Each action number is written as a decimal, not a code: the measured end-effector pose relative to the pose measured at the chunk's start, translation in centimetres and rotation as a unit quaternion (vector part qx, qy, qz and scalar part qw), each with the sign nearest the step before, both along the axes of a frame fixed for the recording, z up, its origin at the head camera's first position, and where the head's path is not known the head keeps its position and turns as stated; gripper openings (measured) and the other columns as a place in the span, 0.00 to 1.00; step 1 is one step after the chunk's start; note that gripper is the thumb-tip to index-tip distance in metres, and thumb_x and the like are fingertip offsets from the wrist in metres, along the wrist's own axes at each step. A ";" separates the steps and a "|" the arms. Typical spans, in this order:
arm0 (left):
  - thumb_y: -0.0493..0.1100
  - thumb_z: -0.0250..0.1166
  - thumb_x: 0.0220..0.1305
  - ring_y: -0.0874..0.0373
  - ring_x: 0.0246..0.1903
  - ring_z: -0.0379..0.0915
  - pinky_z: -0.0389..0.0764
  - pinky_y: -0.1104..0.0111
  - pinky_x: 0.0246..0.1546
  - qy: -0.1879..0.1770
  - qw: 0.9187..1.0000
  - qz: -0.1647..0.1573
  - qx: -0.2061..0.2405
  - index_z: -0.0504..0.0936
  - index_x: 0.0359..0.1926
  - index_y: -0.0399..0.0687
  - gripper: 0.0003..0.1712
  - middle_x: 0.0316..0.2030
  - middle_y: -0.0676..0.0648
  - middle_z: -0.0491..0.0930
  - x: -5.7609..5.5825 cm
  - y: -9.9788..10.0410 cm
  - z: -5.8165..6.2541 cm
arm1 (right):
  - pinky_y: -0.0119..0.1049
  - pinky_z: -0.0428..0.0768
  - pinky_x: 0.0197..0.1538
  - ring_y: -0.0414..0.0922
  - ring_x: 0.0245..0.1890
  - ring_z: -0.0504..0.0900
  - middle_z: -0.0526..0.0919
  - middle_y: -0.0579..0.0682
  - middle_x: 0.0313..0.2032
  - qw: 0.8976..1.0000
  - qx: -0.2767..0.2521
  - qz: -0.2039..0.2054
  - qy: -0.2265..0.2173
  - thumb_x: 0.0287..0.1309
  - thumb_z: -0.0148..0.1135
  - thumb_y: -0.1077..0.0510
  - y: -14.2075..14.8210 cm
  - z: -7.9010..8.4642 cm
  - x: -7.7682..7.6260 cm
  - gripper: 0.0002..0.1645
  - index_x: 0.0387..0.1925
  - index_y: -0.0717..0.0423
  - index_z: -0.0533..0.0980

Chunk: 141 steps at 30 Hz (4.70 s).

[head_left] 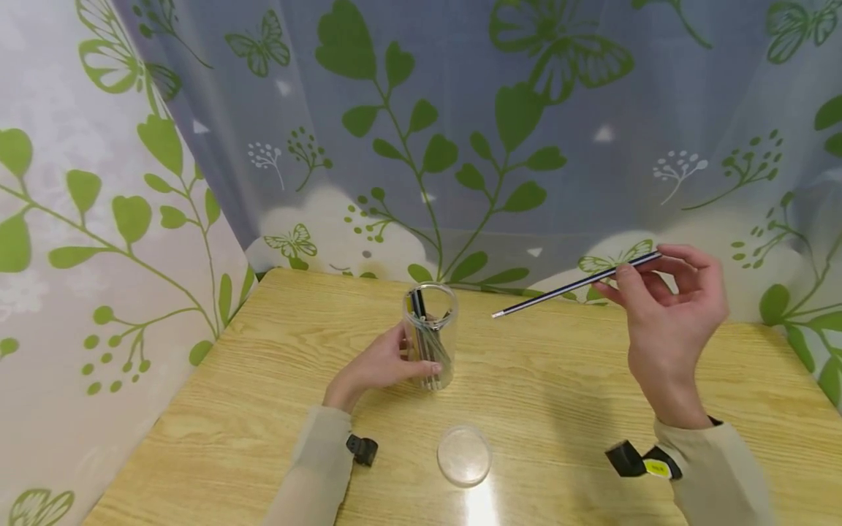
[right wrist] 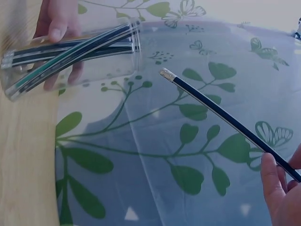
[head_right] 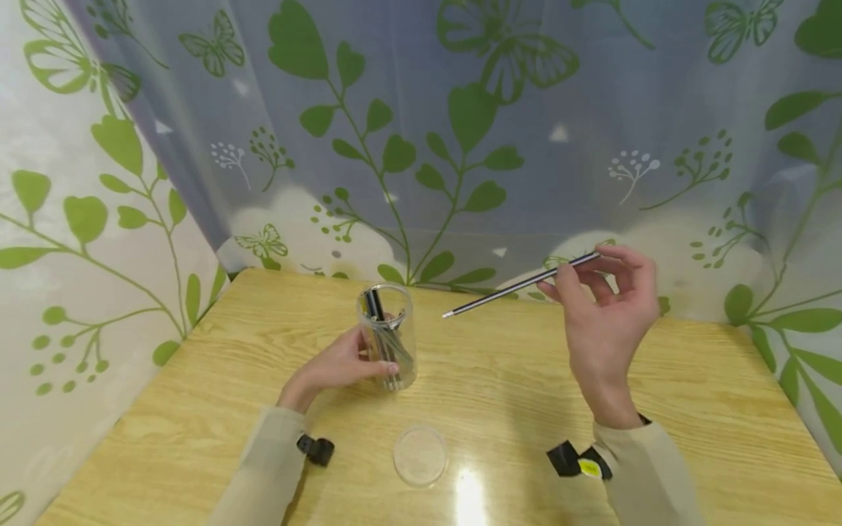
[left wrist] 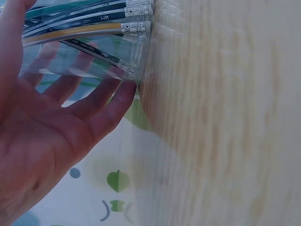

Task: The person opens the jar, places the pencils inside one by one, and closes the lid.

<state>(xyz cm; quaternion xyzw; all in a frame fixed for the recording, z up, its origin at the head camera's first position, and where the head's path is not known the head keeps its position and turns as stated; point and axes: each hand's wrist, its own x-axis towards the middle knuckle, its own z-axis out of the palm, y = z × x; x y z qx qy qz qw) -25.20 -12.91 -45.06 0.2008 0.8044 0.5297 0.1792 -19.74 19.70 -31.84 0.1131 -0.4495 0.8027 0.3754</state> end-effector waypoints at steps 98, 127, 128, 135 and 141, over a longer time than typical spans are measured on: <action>0.49 0.74 0.62 0.51 0.61 0.76 0.81 0.54 0.61 -0.001 1.000 -0.002 0.002 0.58 0.78 0.61 0.48 0.60 0.48 0.79 -0.1 0.0 0.1 | 0.46 0.80 0.45 0.47 0.49 0.79 0.89 0.47 0.47 0.760 0.646 0.071 0.025 0.71 0.60 0.60 -11.1 -2.9 -5.2 0.17 0.58 0.51 0.83; 0.50 0.74 0.62 0.48 0.63 0.74 0.79 0.51 0.63 -0.004 1.000 -0.001 0.007 0.56 0.79 0.60 0.50 0.61 0.47 0.78 -0.1 0.0 0.0 | 0.46 0.82 0.47 0.50 0.47 0.80 0.91 0.47 0.37 0.770 0.636 0.054 -0.016 0.61 0.69 0.63 -12.1 -1.8 -5.4 0.05 0.37 0.53 0.88; 0.50 0.74 0.62 0.48 0.62 0.74 0.79 0.51 0.63 -0.003 1.000 -0.001 0.007 0.56 0.79 0.61 0.50 0.60 0.47 0.78 -0.1 0.0 0.0 | 0.47 0.82 0.48 0.51 0.47 0.80 0.91 0.47 0.37 0.764 0.643 0.054 -0.009 0.61 0.69 0.63 -12.1 -1.8 -5.4 0.06 0.37 0.53 0.88; 0.50 0.74 0.62 0.50 0.61 0.75 0.80 0.53 0.62 -0.002 1.000 -0.003 0.001 0.59 0.77 0.60 0.47 0.58 0.48 0.79 -0.1 0.0 0.1 | 0.49 0.78 0.54 0.51 0.53 0.81 0.91 0.47 0.43 0.746 0.655 0.100 -0.068 0.64 0.60 0.62 -11.7 -1.6 -5.4 0.13 0.41 0.49 0.89; 0.49 0.74 0.62 0.50 0.60 0.76 0.80 0.53 0.61 -0.002 1.000 -0.003 0.006 0.60 0.77 0.58 0.46 0.58 0.47 0.80 -0.1 0.1 0.1 | 0.44 0.72 0.49 0.48 0.54 0.79 0.89 0.45 0.49 0.736 0.654 0.134 -0.110 0.65 0.54 0.61 -11.5 -1.5 -5.4 0.20 0.48 0.42 0.88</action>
